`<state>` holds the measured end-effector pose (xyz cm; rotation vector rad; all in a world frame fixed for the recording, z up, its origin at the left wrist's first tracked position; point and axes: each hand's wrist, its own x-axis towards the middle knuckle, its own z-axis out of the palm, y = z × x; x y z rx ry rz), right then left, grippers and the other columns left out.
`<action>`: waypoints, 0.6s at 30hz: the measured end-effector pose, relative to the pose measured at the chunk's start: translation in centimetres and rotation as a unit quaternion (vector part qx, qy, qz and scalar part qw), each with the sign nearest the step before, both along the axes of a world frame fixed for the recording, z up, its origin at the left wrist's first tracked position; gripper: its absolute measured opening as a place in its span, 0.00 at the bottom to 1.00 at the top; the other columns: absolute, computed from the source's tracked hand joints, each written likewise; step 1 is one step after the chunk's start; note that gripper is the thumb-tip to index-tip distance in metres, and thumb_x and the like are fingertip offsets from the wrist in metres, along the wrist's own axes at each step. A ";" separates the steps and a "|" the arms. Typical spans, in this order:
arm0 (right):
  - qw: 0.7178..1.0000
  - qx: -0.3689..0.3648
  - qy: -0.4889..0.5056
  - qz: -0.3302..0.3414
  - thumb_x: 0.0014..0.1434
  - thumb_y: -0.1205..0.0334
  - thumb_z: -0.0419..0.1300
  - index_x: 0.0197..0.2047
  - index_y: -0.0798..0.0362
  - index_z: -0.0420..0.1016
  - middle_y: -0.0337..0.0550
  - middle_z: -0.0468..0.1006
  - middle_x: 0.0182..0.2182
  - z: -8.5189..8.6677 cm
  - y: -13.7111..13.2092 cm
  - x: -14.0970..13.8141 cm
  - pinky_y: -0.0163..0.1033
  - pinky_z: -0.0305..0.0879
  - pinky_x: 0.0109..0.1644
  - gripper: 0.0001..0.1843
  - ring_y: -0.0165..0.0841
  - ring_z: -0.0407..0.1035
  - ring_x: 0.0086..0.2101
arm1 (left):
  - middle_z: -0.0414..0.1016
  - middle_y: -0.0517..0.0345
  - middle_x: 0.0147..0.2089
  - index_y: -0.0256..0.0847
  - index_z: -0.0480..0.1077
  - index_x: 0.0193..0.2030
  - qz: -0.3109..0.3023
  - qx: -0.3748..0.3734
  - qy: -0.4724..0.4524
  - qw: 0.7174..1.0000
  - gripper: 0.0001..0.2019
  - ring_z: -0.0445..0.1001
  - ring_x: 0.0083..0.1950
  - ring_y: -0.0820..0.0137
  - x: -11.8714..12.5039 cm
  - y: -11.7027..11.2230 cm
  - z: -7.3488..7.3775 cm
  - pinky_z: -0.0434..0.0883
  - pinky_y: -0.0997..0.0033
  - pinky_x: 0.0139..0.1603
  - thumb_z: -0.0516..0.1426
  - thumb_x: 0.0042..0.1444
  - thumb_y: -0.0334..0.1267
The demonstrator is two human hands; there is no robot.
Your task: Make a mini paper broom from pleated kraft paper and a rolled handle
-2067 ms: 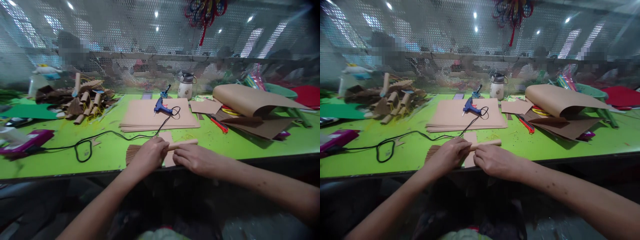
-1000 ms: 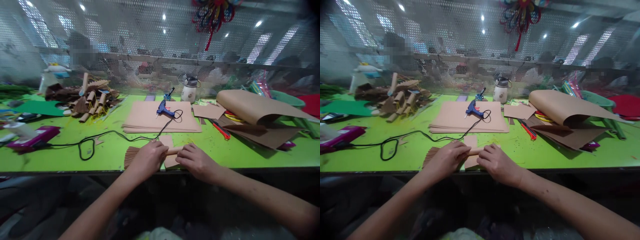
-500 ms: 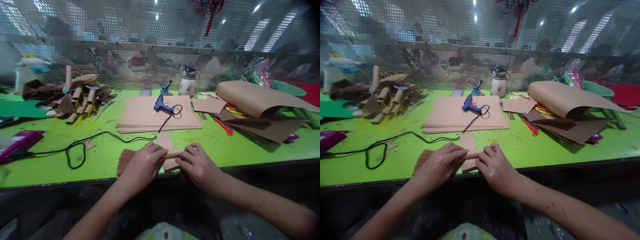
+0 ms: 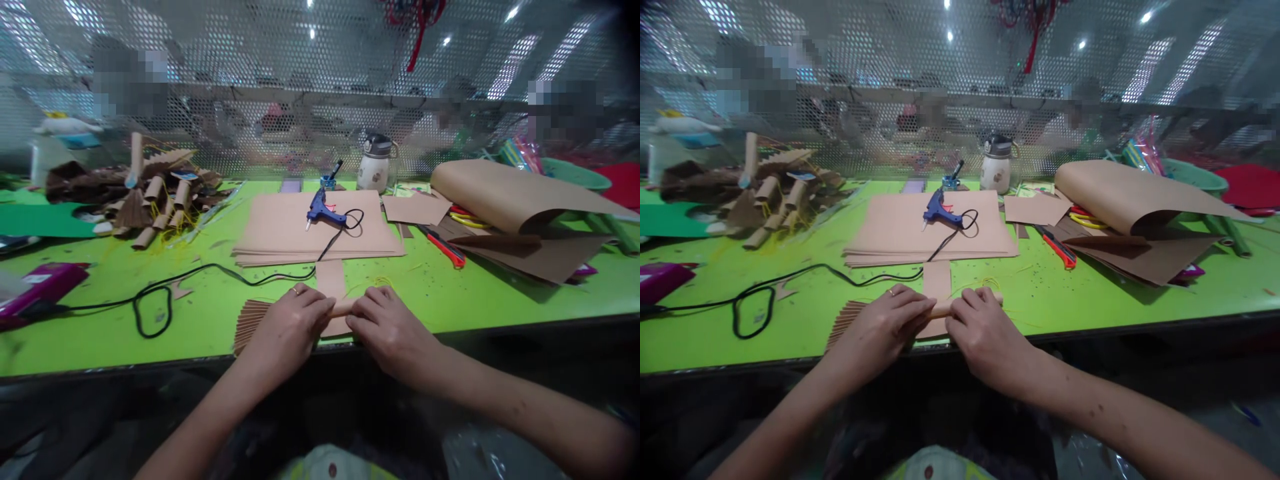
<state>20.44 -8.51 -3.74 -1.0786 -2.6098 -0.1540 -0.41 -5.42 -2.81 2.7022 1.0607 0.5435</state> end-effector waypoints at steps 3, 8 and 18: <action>0.999 -0.023 0.029 -0.001 0.63 0.69 0.52 0.42 0.55 0.72 0.52 0.70 0.51 0.9 0.1 0.2 0.51 0.56 0.49 0.08 0.44 0.59 0.48 | 0.73 0.53 0.38 0.37 0.71 0.41 -0.012 0.000 -0.018 1.000 0.10 0.65 0.41 0.65 0.1 0.2 -0.1 0.63 0.61 0.46 0.48 0.65 0.32; 0.996 -0.078 0.035 0.027 0.59 0.63 0.56 0.62 0.61 0.56 0.60 0.64 0.58 1.9 1.6 0.2 0.55 0.53 0.57 0.29 0.47 0.55 0.56 | 0.73 0.52 0.40 0.37 0.70 0.42 -0.013 0.000 -0.051 0.999 0.09 0.64 0.42 0.65 0.0 0.1 -0.4 0.64 0.62 0.46 0.49 0.65 0.32; 0.993 -0.119 0.013 0.000 0.59 0.58 0.57 0.56 0.61 0.64 0.55 0.70 0.46 2.0 2.0 0.4 0.53 0.60 0.51 0.24 0.45 0.59 0.46 | 0.73 0.52 0.41 0.37 0.70 0.44 0.000 0.001 -0.060 0.998 0.09 0.65 0.43 0.65 0.1 -0.2 -0.7 0.64 0.61 0.46 0.49 0.65 0.31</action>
